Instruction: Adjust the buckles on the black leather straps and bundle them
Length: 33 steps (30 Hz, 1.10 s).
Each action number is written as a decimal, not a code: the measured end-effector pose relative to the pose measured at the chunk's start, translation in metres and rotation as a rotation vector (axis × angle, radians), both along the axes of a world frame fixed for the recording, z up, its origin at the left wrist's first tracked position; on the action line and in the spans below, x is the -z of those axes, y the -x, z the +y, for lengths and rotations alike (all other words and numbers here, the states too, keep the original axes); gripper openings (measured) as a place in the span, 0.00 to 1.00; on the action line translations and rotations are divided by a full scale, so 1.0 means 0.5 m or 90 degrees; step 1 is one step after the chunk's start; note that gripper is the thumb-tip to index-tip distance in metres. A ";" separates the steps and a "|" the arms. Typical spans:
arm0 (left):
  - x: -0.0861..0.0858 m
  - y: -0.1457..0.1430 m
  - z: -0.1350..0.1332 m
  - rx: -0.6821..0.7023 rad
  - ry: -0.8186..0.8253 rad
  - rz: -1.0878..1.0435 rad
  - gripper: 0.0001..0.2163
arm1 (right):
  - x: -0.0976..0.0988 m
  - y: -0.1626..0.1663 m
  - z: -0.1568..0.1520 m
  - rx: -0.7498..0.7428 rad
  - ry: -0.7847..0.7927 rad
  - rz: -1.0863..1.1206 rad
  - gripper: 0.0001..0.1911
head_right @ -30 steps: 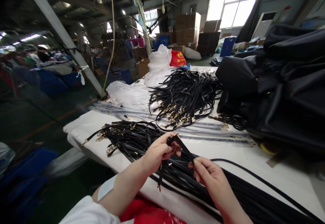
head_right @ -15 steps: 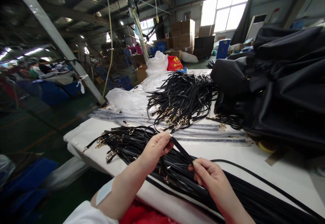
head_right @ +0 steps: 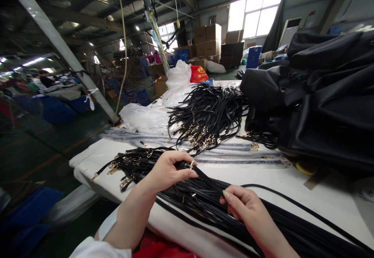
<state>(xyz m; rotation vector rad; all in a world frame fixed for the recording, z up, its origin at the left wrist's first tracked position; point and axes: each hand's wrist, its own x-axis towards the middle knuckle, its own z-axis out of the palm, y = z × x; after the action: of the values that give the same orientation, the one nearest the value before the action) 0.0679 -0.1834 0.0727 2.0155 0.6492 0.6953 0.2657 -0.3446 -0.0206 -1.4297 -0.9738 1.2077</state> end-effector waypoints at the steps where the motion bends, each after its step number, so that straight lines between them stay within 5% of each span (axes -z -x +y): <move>1: 0.001 0.002 0.001 -0.002 0.005 0.000 0.14 | -0.002 0.001 0.000 0.000 -0.001 -0.002 0.30; 11: 0.006 0.005 -0.010 0.047 0.135 -0.041 0.15 | -0.014 0.017 -0.006 0.069 -0.017 0.036 0.27; 20: 0.026 0.000 0.001 0.045 0.135 -0.087 0.23 | 0.006 0.013 -0.012 0.114 -0.060 0.059 0.24; 33: 0.041 -0.019 -0.018 0.129 0.166 -0.071 0.29 | -0.022 0.034 -0.004 0.095 -0.053 0.012 0.25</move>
<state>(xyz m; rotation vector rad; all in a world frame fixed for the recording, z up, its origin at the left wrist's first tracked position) 0.0774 -0.1923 0.0520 1.7581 0.4380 0.5668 0.2487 -0.3467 -0.0097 -1.3971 -0.8787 1.0578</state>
